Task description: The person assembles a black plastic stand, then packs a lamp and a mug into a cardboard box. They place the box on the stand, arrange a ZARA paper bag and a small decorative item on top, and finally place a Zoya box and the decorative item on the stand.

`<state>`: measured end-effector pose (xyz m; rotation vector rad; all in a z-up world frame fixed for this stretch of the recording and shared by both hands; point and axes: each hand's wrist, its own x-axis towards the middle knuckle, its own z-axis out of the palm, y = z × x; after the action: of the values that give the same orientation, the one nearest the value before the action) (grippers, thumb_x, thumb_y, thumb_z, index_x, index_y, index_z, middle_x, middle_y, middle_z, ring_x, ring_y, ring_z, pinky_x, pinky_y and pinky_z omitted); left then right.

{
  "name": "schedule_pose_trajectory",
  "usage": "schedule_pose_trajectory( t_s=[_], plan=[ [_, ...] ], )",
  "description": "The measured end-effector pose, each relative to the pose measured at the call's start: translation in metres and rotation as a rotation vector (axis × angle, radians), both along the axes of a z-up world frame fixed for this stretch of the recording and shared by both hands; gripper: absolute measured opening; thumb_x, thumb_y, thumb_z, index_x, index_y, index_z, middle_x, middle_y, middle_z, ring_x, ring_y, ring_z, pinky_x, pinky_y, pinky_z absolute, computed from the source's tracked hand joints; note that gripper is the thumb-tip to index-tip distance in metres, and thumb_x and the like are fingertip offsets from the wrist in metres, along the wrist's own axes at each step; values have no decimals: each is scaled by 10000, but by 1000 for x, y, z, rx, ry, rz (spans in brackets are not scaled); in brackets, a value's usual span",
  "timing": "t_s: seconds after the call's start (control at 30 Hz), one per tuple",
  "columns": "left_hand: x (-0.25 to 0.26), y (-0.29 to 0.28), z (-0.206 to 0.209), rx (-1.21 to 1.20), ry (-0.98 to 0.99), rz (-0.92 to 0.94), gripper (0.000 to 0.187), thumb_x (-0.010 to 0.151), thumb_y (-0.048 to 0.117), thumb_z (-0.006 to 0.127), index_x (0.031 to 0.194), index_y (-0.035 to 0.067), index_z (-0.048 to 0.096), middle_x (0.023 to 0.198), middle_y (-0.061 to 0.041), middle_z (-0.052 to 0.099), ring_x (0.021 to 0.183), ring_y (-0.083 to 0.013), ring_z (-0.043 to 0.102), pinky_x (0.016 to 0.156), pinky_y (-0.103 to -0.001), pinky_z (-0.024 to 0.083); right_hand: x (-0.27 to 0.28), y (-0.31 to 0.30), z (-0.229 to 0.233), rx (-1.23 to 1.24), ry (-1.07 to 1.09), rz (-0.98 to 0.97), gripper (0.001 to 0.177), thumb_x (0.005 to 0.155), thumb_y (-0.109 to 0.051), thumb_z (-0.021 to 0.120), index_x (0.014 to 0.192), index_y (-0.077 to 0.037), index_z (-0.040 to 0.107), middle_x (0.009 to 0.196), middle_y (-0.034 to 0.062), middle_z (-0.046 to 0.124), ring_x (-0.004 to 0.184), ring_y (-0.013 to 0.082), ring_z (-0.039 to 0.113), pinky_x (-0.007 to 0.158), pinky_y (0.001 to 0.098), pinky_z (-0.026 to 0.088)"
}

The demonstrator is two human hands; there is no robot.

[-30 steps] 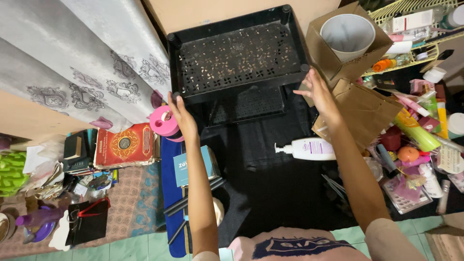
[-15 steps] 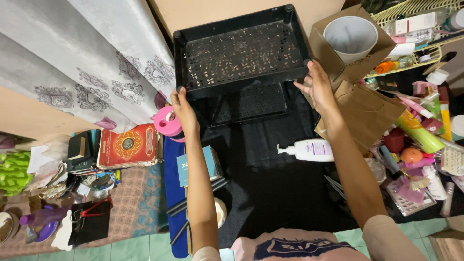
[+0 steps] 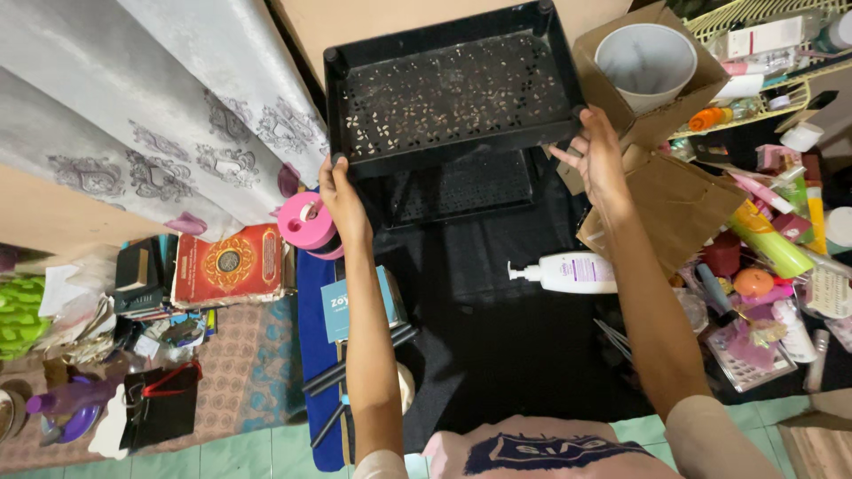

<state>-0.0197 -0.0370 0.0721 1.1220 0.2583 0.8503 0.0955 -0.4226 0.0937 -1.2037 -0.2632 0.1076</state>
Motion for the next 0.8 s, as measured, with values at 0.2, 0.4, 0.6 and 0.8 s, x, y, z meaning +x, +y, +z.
schedule_pose_trajectory(
  t_s=[0.2,0.4,0.6,0.8],
  plan=[
    [-1,4,0,8,-34,26,341,1027,140,591,1300,-59,631,1179,-80,693,1086,-135,616,1001,-275,469,-1,6,0,7,-8,11,355,1105,-316,450,1375,-87,473,1392,125,586,1249,305,642,1051,537,559],
    [-4,7,3,-24,-27,24,354,1019,153,597,1312,-43,610,1193,-64,690,1093,-127,626,990,-268,480,-1,10,-6,35,-1,31,379,1108,-335,453,1393,-85,451,1438,107,548,1311,288,603,1082,552,542],
    [-13,9,12,32,99,-14,426,1027,236,618,1376,-6,600,1184,-49,642,1053,-143,539,931,-266,413,-2,12,-9,31,-5,22,468,1101,-407,489,1451,-101,428,1474,82,503,1331,274,566,1098,550,524],
    [-27,5,23,123,167,-73,549,1032,366,591,1468,42,513,1335,-38,625,1176,-129,571,988,-253,442,-9,11,-8,-72,-10,-7,560,1088,-472,462,1514,-112,408,1524,91,495,1358,286,554,1070,510,541]
  ],
)
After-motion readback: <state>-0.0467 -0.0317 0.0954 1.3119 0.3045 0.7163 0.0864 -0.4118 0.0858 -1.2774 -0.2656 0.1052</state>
